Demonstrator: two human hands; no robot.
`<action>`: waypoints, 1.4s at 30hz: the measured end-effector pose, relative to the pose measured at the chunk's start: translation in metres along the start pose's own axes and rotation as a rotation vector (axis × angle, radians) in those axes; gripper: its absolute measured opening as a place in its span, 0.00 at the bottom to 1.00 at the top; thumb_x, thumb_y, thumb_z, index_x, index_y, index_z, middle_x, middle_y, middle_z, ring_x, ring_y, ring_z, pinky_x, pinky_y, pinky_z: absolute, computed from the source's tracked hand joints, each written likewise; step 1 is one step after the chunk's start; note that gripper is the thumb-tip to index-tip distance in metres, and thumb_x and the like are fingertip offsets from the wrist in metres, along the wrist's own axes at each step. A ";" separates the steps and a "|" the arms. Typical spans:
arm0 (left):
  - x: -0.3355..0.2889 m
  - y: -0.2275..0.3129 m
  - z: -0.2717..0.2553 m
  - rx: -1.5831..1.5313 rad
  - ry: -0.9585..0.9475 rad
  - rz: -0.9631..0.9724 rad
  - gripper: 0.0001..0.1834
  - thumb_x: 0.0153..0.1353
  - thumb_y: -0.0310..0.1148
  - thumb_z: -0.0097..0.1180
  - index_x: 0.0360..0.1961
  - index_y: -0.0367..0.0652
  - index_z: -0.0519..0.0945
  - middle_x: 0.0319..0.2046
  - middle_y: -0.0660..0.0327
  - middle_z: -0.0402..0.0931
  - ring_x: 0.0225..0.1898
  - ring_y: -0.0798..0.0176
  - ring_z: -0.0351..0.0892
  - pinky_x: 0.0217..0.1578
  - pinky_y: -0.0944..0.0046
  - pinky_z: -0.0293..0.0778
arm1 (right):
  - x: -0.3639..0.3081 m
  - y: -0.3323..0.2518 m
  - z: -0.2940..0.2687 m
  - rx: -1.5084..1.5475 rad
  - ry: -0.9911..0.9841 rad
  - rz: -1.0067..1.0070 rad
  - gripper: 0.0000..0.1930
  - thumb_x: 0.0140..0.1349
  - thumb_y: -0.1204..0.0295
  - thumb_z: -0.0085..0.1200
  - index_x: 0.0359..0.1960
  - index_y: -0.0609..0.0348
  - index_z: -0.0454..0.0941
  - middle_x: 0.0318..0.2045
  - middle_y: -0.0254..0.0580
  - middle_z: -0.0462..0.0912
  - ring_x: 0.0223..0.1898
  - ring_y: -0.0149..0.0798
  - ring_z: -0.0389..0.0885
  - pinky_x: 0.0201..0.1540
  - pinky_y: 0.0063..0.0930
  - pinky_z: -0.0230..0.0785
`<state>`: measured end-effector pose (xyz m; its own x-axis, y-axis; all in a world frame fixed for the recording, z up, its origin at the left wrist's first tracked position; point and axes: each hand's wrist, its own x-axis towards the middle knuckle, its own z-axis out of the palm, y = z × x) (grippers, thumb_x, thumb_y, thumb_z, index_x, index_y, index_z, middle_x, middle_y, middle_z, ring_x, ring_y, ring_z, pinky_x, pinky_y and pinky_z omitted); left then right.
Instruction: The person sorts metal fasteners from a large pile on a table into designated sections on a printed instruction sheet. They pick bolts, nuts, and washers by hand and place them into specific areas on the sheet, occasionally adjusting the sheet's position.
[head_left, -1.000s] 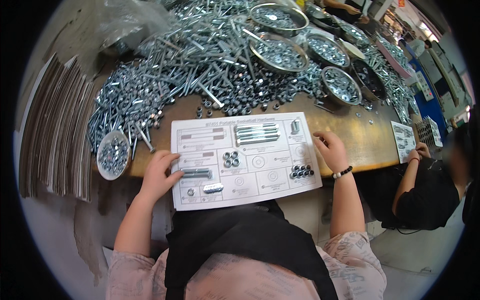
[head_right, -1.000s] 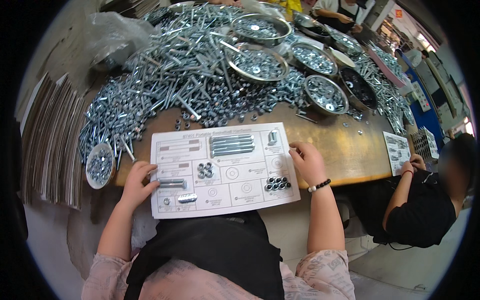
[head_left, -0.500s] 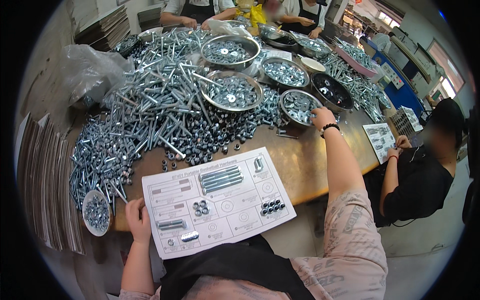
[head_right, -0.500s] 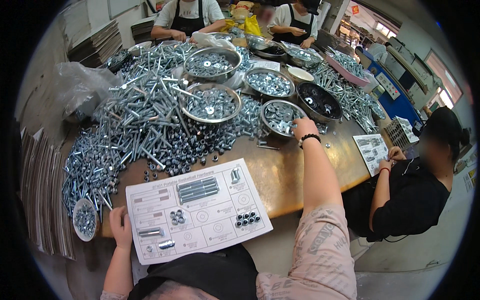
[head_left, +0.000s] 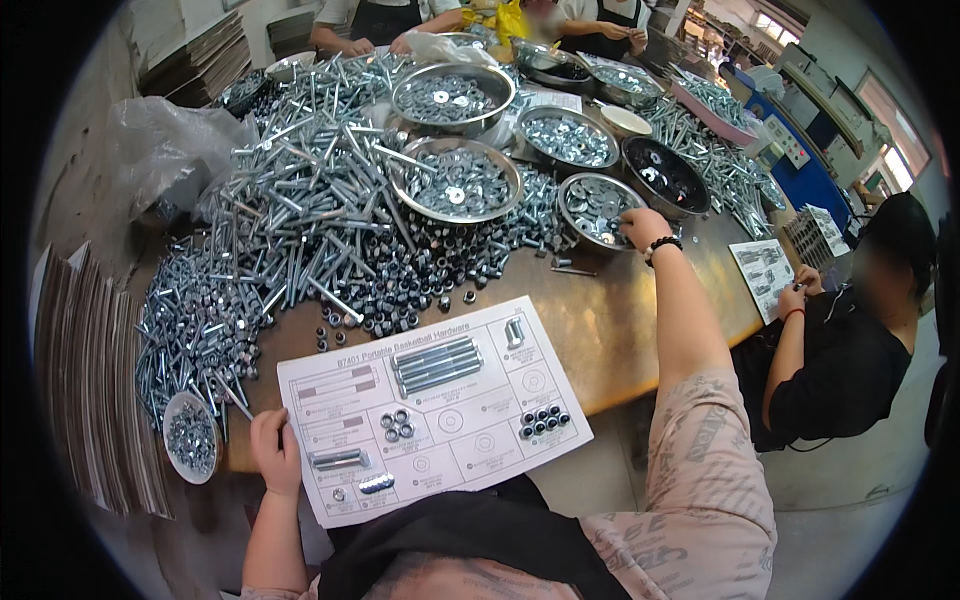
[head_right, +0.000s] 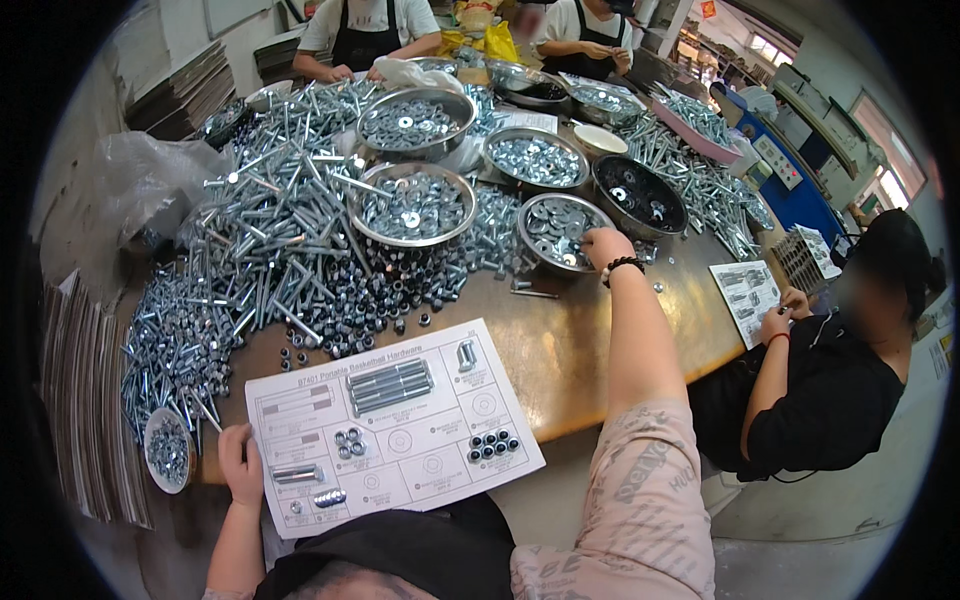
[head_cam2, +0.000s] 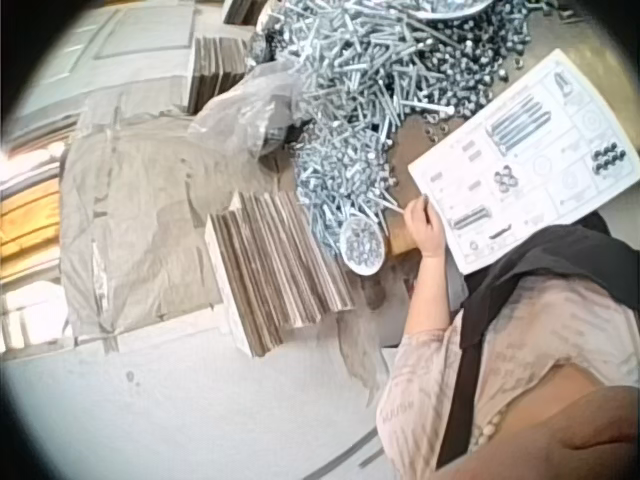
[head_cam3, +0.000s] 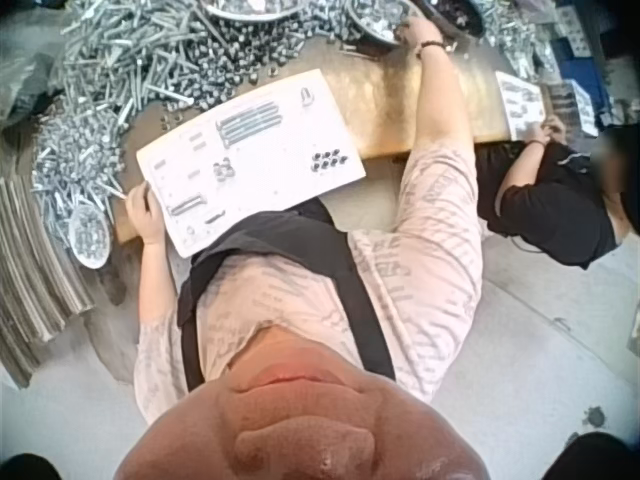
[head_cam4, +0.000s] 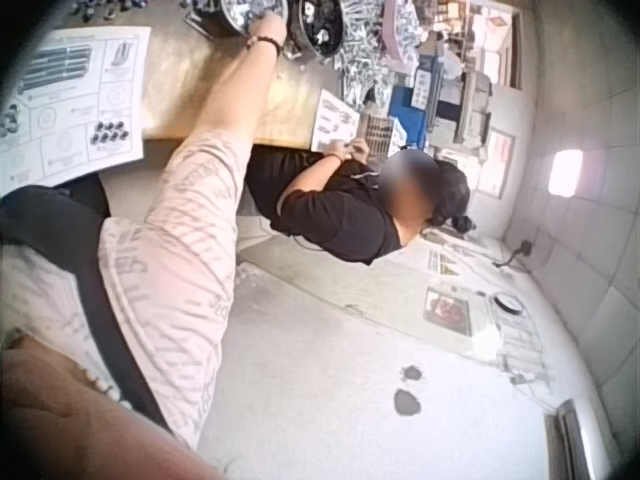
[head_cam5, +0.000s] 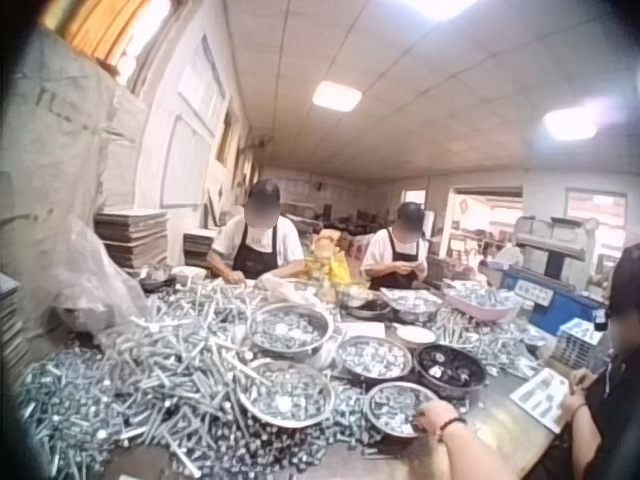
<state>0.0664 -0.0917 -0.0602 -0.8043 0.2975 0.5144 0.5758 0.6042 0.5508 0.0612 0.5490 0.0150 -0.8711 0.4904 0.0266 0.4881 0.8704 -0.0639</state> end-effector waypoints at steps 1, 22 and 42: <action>0.000 0.000 0.000 -0.001 -0.001 -0.002 0.12 0.50 0.18 0.47 0.37 0.32 0.73 0.34 0.52 0.69 0.36 0.53 0.69 0.40 0.62 0.67 | -0.001 -0.002 0.004 0.055 0.075 0.000 0.13 0.50 0.66 0.55 0.38 0.54 0.79 0.37 0.47 0.78 0.42 0.48 0.75 0.46 0.36 0.67; 0.000 -0.004 0.004 0.021 0.009 0.006 0.10 0.51 0.18 0.47 0.37 0.33 0.74 0.34 0.52 0.70 0.36 0.55 0.71 0.39 0.63 0.68 | -0.042 -0.011 0.000 0.487 0.289 0.053 0.11 0.50 0.70 0.54 0.35 0.58 0.78 0.34 0.48 0.80 0.38 0.45 0.77 0.42 0.32 0.69; 0.000 0.000 0.002 0.048 0.015 -0.006 0.09 0.50 0.18 0.48 0.35 0.34 0.74 0.33 0.52 0.70 0.36 0.53 0.71 0.39 0.62 0.67 | -0.030 -0.027 -0.009 0.334 0.215 -0.088 0.11 0.48 0.70 0.58 0.32 0.62 0.74 0.32 0.49 0.78 0.36 0.48 0.76 0.39 0.33 0.68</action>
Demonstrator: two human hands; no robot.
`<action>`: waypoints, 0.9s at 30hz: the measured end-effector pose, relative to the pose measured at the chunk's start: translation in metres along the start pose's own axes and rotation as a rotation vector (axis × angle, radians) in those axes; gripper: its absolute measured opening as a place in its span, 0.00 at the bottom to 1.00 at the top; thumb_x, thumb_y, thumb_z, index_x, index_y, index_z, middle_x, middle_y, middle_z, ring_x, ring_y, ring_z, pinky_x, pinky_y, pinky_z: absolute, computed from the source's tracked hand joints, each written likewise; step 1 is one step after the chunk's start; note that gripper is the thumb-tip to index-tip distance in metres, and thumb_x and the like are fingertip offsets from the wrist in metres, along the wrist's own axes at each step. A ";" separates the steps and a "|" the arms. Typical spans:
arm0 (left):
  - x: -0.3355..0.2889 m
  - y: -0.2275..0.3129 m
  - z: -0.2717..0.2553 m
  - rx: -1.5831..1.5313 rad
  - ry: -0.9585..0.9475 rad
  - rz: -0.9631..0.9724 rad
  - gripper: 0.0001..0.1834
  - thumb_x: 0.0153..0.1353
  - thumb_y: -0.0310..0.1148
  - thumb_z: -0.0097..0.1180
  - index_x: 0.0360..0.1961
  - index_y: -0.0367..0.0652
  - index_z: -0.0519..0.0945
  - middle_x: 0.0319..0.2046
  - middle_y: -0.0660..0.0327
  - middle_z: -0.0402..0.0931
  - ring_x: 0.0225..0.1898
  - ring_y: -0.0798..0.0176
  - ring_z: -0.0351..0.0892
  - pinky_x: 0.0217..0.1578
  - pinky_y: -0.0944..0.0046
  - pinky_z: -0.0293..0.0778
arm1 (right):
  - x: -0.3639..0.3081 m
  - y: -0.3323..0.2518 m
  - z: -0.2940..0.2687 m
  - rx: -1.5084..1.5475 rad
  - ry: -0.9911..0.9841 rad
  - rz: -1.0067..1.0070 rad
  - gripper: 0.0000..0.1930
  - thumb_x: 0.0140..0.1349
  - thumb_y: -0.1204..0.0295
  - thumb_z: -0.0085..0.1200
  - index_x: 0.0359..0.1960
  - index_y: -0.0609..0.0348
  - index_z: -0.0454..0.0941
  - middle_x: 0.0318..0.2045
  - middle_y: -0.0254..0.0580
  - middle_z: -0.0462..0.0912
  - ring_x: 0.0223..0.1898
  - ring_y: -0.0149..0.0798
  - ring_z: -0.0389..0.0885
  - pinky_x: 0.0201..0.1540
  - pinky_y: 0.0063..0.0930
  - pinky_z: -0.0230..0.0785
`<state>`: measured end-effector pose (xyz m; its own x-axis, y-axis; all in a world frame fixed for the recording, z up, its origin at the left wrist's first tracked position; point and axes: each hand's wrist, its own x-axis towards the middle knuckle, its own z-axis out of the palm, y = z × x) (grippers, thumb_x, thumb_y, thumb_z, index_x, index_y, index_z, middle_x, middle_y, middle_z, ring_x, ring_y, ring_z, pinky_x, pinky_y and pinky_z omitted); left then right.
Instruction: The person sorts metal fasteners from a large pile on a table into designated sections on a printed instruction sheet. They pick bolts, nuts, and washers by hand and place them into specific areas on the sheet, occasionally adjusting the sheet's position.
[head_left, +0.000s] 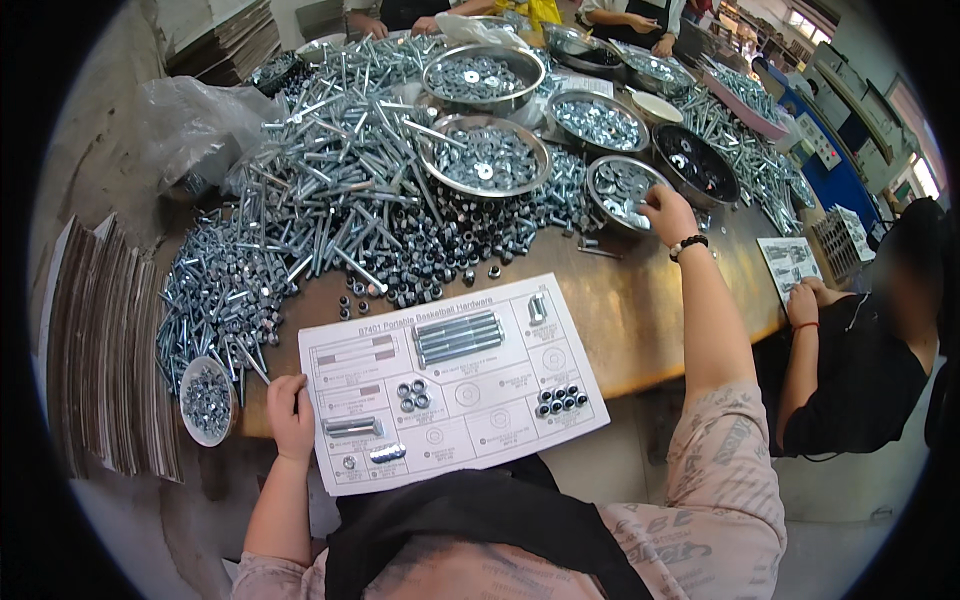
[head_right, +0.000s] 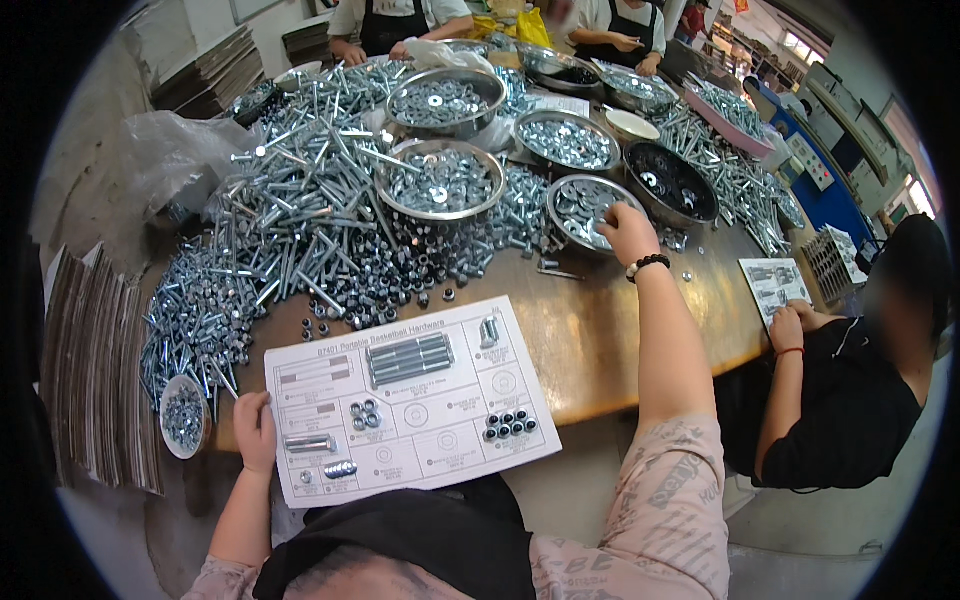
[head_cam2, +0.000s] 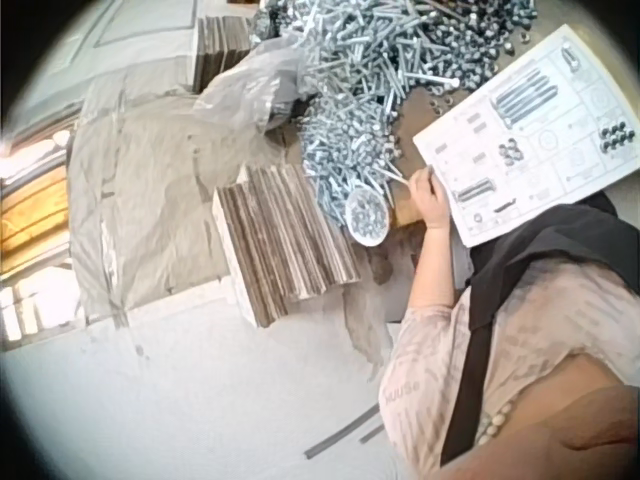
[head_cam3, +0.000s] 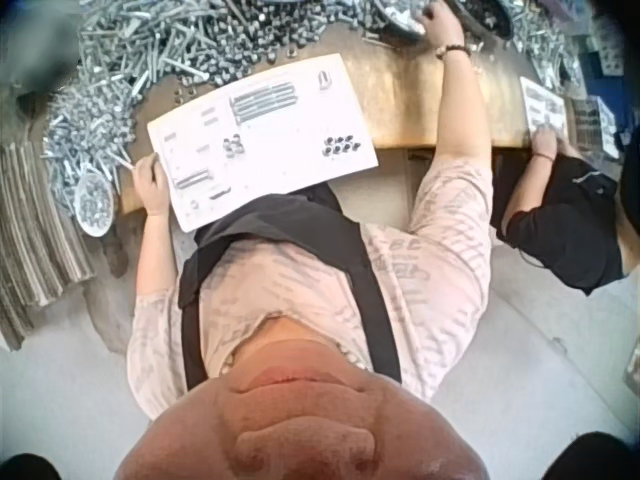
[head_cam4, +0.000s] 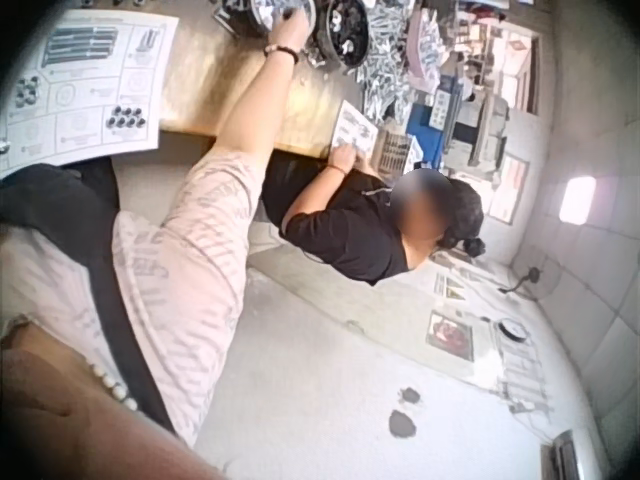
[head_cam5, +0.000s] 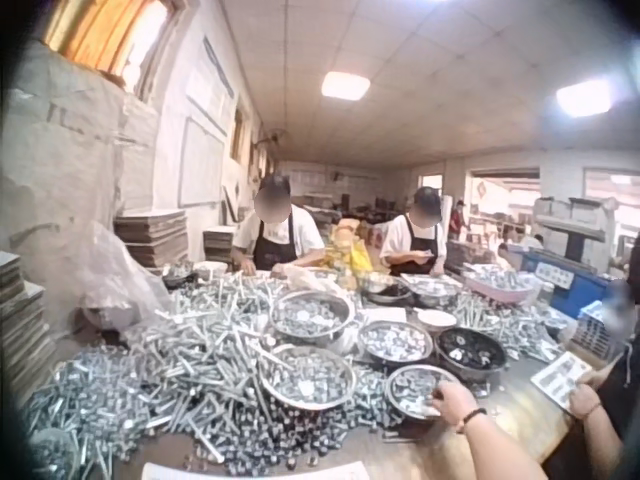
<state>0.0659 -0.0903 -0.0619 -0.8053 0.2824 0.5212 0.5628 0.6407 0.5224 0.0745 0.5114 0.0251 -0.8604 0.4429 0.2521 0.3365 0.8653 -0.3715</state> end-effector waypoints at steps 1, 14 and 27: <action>-0.003 0.000 -0.003 0.012 0.003 -0.006 0.09 0.51 0.18 0.48 0.35 0.34 0.74 0.33 0.52 0.70 0.36 0.53 0.71 0.39 0.62 0.67 | -0.012 -0.016 0.000 0.160 0.023 -0.045 0.12 0.48 0.70 0.58 0.32 0.63 0.74 0.31 0.48 0.78 0.32 0.44 0.77 0.36 0.30 0.68; 0.001 -0.001 0.001 -0.019 0.007 -0.006 0.09 0.51 0.18 0.48 0.35 0.34 0.75 0.33 0.53 0.71 0.36 0.55 0.71 0.39 0.63 0.67 | -0.161 -0.113 0.039 0.237 -0.584 -0.291 0.09 0.49 0.72 0.56 0.33 0.57 0.78 0.32 0.45 0.77 0.34 0.45 0.77 0.38 0.31 0.70; -0.001 0.000 -0.001 -0.031 0.028 -0.010 0.09 0.50 0.17 0.49 0.34 0.34 0.75 0.32 0.52 0.71 0.35 0.53 0.71 0.36 0.63 0.68 | -0.120 -0.131 0.029 0.175 -0.369 -0.394 0.10 0.50 0.69 0.57 0.35 0.57 0.75 0.31 0.43 0.74 0.33 0.43 0.73 0.36 0.31 0.68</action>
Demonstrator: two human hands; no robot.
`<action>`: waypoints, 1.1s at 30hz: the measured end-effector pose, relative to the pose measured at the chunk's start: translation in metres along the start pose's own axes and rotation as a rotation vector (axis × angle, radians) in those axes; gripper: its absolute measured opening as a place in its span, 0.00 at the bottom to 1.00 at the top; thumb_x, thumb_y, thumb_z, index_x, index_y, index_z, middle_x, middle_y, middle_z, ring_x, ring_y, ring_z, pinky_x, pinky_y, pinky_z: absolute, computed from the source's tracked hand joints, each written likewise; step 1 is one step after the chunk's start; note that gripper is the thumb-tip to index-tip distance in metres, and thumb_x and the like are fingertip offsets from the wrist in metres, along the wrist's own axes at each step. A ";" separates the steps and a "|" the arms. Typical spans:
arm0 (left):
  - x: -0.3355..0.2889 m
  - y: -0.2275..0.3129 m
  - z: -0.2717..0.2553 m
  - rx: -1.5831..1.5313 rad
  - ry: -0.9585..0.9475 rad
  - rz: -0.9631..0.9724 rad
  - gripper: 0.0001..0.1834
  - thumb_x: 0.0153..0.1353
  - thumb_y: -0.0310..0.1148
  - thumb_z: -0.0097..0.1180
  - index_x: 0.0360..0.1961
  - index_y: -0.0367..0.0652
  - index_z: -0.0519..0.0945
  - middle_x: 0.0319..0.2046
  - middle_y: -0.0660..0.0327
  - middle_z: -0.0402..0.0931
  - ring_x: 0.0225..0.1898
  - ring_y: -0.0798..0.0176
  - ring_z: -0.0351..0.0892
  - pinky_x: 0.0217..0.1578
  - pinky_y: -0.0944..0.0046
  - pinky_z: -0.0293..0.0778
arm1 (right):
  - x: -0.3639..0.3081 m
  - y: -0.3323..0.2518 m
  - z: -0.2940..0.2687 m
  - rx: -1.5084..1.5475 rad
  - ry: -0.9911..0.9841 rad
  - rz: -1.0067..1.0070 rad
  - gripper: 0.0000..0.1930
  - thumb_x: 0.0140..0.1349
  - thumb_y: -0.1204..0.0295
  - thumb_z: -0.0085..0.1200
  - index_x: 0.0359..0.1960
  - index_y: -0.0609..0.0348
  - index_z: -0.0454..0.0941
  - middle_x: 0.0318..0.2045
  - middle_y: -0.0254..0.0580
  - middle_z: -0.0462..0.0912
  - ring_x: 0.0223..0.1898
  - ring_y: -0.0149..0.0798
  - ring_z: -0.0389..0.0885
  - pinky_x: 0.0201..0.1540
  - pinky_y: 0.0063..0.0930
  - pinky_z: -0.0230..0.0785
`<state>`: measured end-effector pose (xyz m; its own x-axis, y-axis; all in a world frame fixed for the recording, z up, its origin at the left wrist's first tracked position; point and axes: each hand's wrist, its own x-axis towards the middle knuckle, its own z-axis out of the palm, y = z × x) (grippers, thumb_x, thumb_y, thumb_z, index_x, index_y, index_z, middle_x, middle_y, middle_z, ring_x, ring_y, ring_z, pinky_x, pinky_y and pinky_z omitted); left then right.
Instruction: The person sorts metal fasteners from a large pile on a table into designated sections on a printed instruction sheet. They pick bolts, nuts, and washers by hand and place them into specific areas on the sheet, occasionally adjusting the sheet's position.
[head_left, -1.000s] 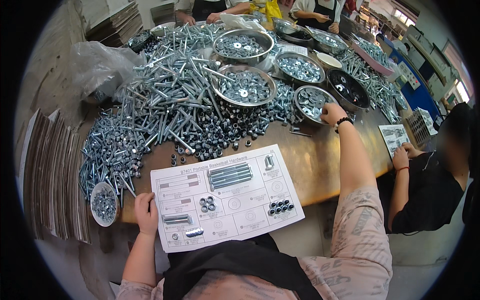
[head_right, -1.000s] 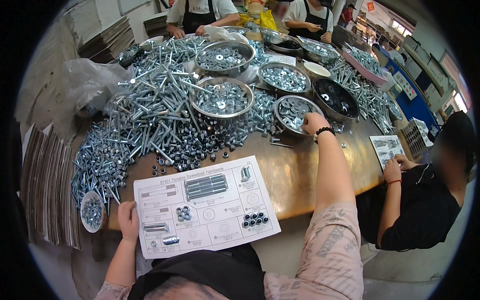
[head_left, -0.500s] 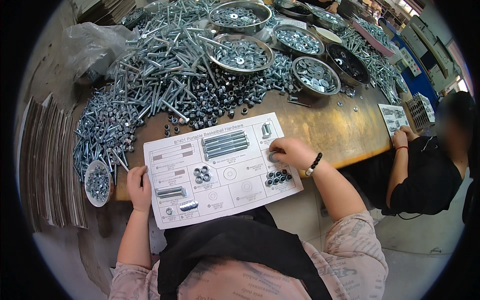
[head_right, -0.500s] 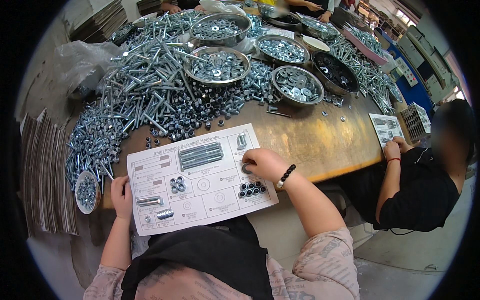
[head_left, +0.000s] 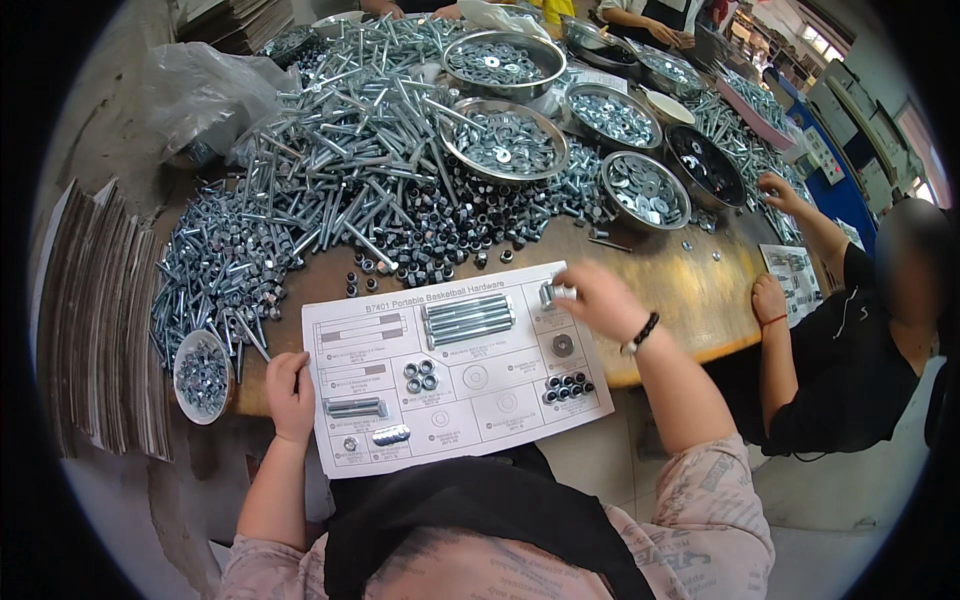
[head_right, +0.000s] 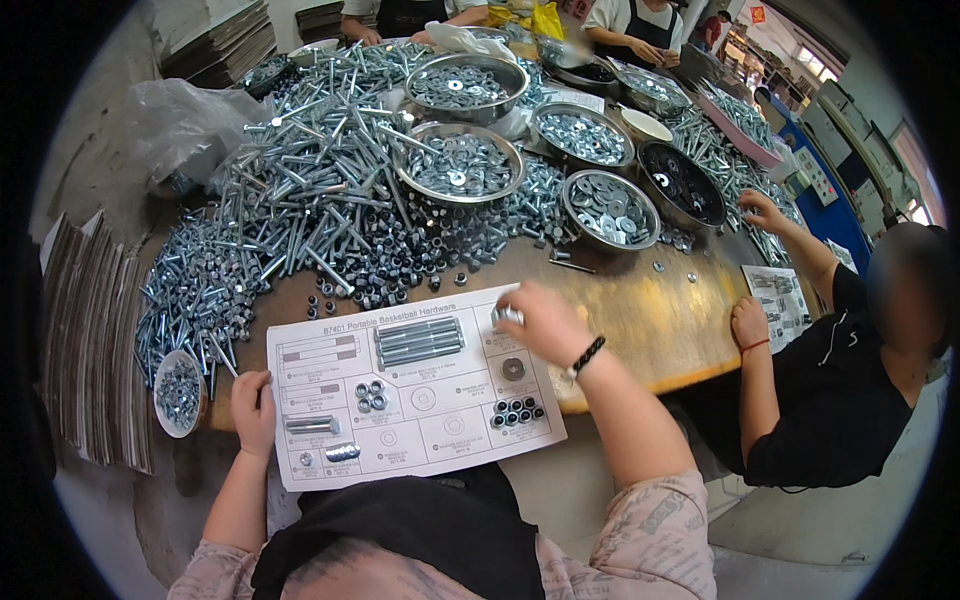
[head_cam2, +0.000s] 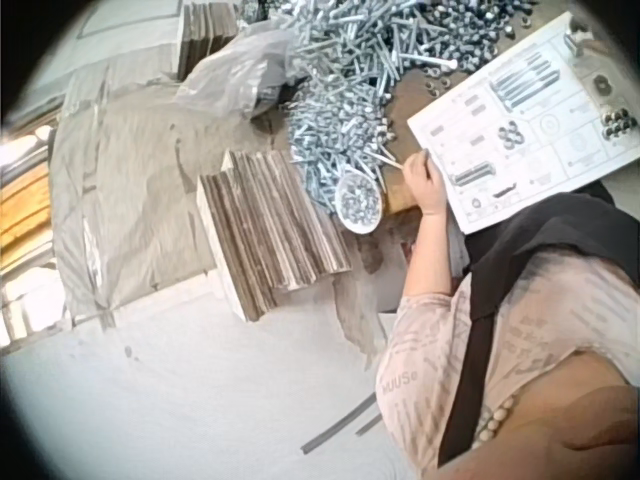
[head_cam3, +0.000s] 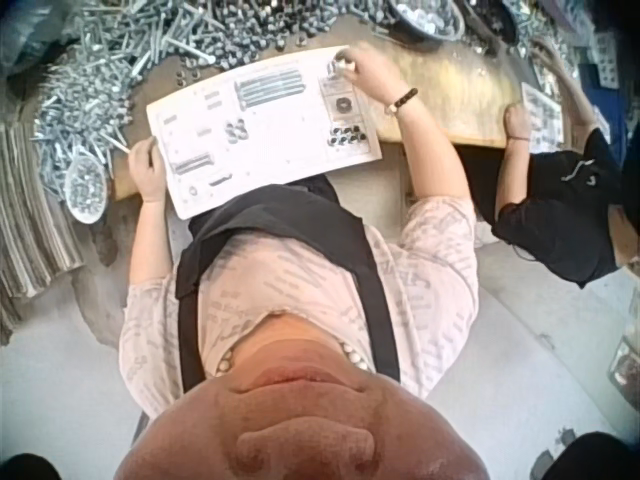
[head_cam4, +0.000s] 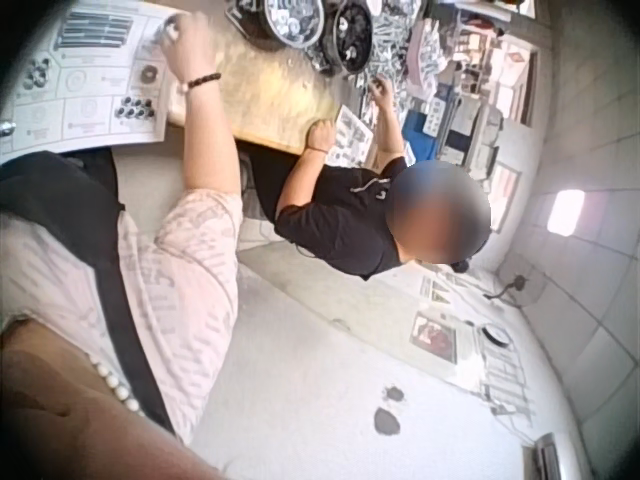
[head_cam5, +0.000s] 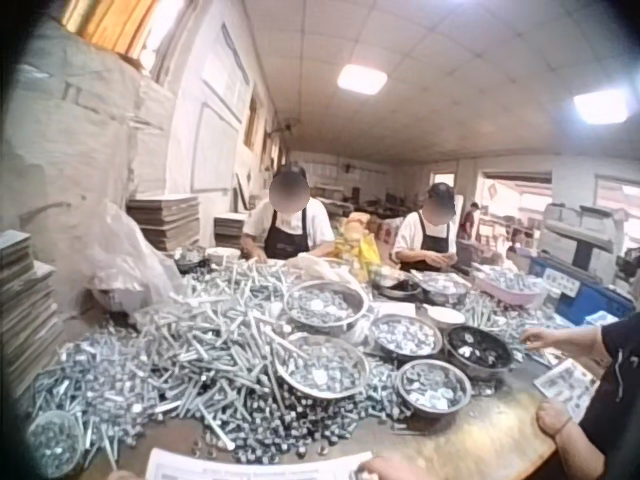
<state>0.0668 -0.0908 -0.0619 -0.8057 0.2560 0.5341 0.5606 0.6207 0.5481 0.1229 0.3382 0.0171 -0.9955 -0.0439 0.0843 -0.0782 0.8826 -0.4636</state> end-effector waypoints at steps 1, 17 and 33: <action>0.001 0.001 0.000 0.014 0.007 0.022 0.09 0.50 0.17 0.49 0.34 0.35 0.75 0.32 0.52 0.71 0.34 0.54 0.72 0.35 0.63 0.68 | 0.017 0.000 -0.011 -0.021 0.080 -0.034 0.09 0.51 0.70 0.56 0.33 0.57 0.76 0.29 0.42 0.74 0.32 0.43 0.73 0.36 0.32 0.68; 0.001 0.001 -0.001 0.010 0.014 -0.010 0.09 0.47 0.18 0.50 0.32 0.35 0.76 0.31 0.52 0.71 0.33 0.53 0.72 0.34 0.62 0.68 | 0.213 0.029 -0.045 -0.448 -0.331 0.073 0.18 0.42 0.61 0.61 0.39 0.48 0.79 0.39 0.41 0.80 0.42 0.42 0.77 0.44 0.33 0.70; 0.008 0.000 -0.006 -0.171 -0.049 -0.131 0.11 0.49 0.18 0.46 0.36 0.34 0.72 0.35 0.54 0.66 0.36 0.58 0.67 0.39 0.65 0.65 | 0.177 0.020 -0.034 -0.168 0.222 0.199 0.12 0.54 0.63 0.50 0.32 0.56 0.80 0.33 0.47 0.79 0.36 0.49 0.77 0.40 0.40 0.69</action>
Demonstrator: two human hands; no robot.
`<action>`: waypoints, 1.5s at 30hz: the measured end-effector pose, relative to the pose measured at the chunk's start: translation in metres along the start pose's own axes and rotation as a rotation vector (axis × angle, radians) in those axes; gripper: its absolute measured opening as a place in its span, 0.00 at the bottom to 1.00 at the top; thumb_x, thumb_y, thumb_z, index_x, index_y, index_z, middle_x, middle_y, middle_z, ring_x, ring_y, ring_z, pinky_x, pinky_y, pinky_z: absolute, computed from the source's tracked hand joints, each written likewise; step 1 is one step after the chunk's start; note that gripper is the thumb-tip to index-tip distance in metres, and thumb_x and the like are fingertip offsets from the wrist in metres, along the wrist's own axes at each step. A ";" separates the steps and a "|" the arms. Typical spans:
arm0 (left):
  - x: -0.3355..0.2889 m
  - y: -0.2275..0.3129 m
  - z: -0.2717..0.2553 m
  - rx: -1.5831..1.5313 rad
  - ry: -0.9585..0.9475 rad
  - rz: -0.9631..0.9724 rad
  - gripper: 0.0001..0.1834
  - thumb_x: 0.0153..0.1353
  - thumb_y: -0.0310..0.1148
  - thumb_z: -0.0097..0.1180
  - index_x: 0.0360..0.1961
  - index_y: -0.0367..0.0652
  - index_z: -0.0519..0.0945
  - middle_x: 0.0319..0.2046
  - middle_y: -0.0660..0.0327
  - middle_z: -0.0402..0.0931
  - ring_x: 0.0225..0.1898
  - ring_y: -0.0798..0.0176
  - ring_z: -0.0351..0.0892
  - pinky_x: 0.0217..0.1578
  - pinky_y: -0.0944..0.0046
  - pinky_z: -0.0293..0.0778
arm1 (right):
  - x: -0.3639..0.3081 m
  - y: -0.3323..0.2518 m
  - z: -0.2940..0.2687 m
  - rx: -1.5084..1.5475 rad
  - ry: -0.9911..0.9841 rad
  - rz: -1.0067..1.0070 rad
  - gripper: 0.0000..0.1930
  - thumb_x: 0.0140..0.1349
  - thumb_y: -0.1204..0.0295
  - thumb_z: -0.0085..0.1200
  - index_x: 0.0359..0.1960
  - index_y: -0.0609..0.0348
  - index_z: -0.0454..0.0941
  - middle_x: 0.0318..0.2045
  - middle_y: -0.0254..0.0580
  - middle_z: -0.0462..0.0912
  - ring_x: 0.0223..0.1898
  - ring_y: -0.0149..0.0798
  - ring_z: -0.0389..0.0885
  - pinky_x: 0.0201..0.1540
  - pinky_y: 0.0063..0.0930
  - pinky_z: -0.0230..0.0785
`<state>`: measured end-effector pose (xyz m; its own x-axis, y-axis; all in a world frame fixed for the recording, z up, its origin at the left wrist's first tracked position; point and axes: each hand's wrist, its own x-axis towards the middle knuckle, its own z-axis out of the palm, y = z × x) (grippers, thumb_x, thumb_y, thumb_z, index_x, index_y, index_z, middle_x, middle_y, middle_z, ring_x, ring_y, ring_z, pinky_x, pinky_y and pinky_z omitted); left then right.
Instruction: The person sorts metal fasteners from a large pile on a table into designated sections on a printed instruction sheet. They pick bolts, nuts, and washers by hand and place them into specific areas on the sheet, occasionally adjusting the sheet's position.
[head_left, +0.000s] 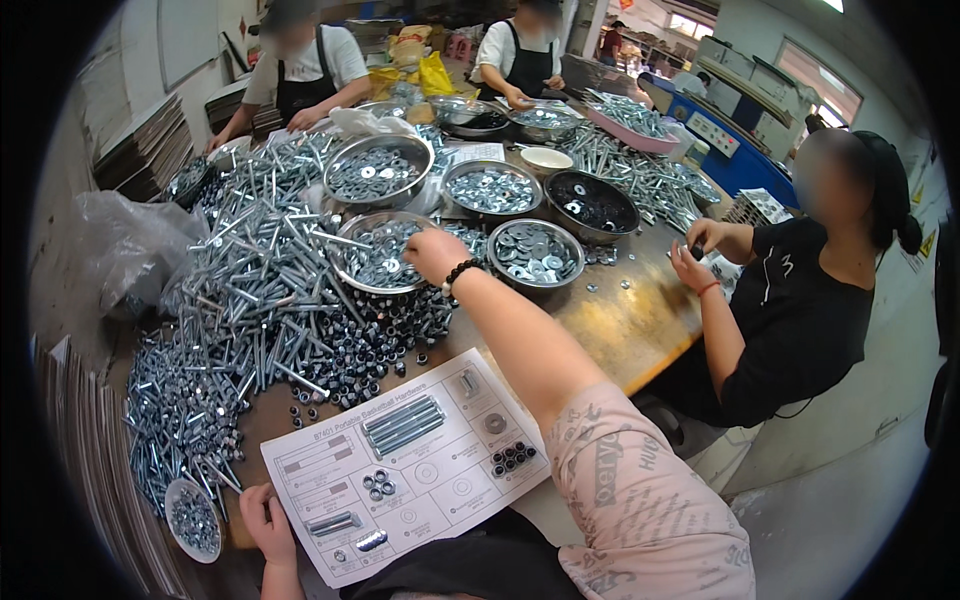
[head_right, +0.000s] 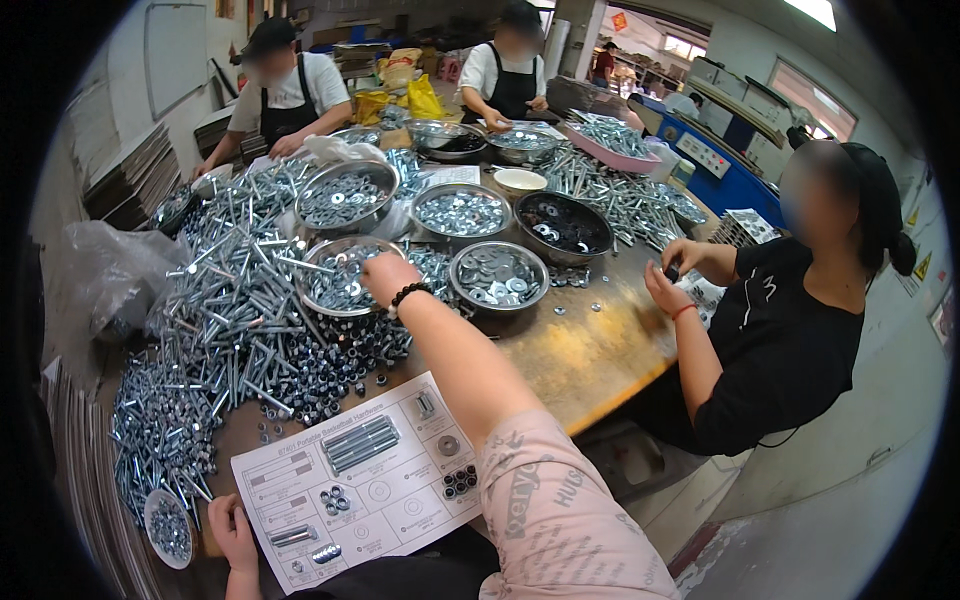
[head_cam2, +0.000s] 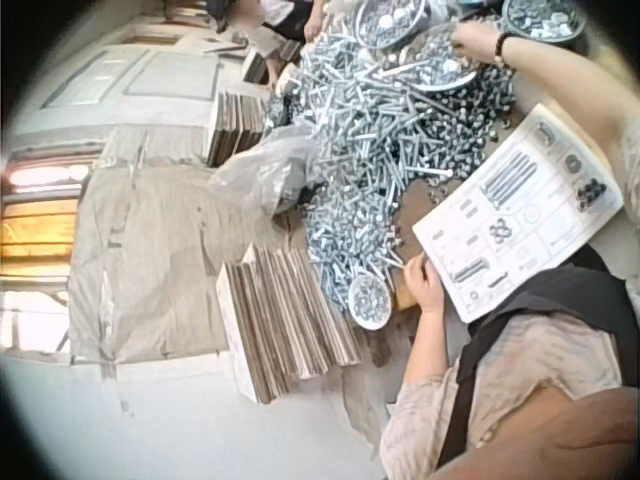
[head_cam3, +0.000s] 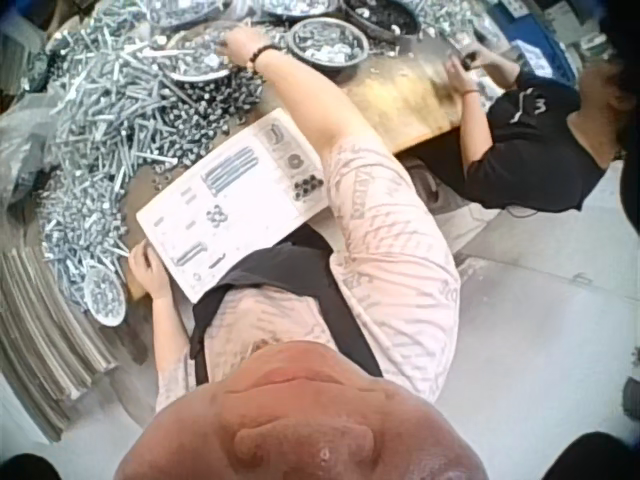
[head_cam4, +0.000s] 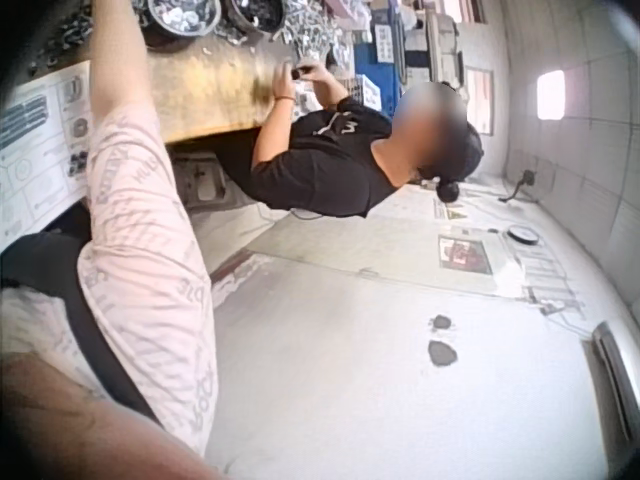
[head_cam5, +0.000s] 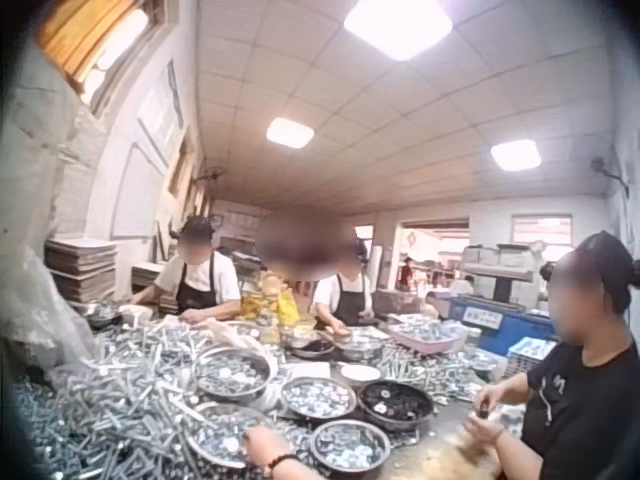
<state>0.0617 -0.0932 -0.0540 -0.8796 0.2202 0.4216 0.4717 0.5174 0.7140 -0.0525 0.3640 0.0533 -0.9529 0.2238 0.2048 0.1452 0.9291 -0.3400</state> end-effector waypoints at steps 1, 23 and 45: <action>0.003 0.005 -0.002 -0.036 0.004 -0.036 0.12 0.49 0.18 0.46 0.37 0.34 0.72 0.36 0.55 0.66 0.36 0.59 0.67 0.39 0.66 0.65 | -0.004 -0.004 -0.001 0.164 0.062 -0.047 0.13 0.53 0.62 0.51 0.32 0.56 0.80 0.30 0.47 0.80 0.34 0.49 0.77 0.39 0.40 0.69; 0.087 0.129 0.049 -0.717 -0.109 0.181 0.21 0.43 0.23 0.63 0.41 0.37 0.75 0.39 0.59 0.78 0.35 0.65 0.76 0.36 0.68 0.71 | -0.081 -0.106 -0.017 0.614 -0.282 -0.105 0.12 0.54 0.65 0.52 0.36 0.57 0.79 0.31 0.43 0.80 0.30 0.41 0.78 0.36 0.31 0.70; 0.091 0.119 0.048 -0.547 -0.103 0.171 0.19 0.43 0.22 0.63 0.39 0.38 0.75 0.36 0.59 0.70 0.33 0.67 0.72 0.36 0.70 0.71 | 0.032 0.003 0.032 -0.267 -0.181 -0.024 0.10 0.50 0.68 0.51 0.32 0.52 0.81 0.34 0.46 0.80 0.38 0.47 0.77 0.41 0.36 0.69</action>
<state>0.0353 0.0286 0.0423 -0.7764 0.3562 0.5198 0.5469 -0.0289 0.8367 -0.0907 0.3647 0.0297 -0.9853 0.1670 0.0348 0.1638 0.9833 -0.0789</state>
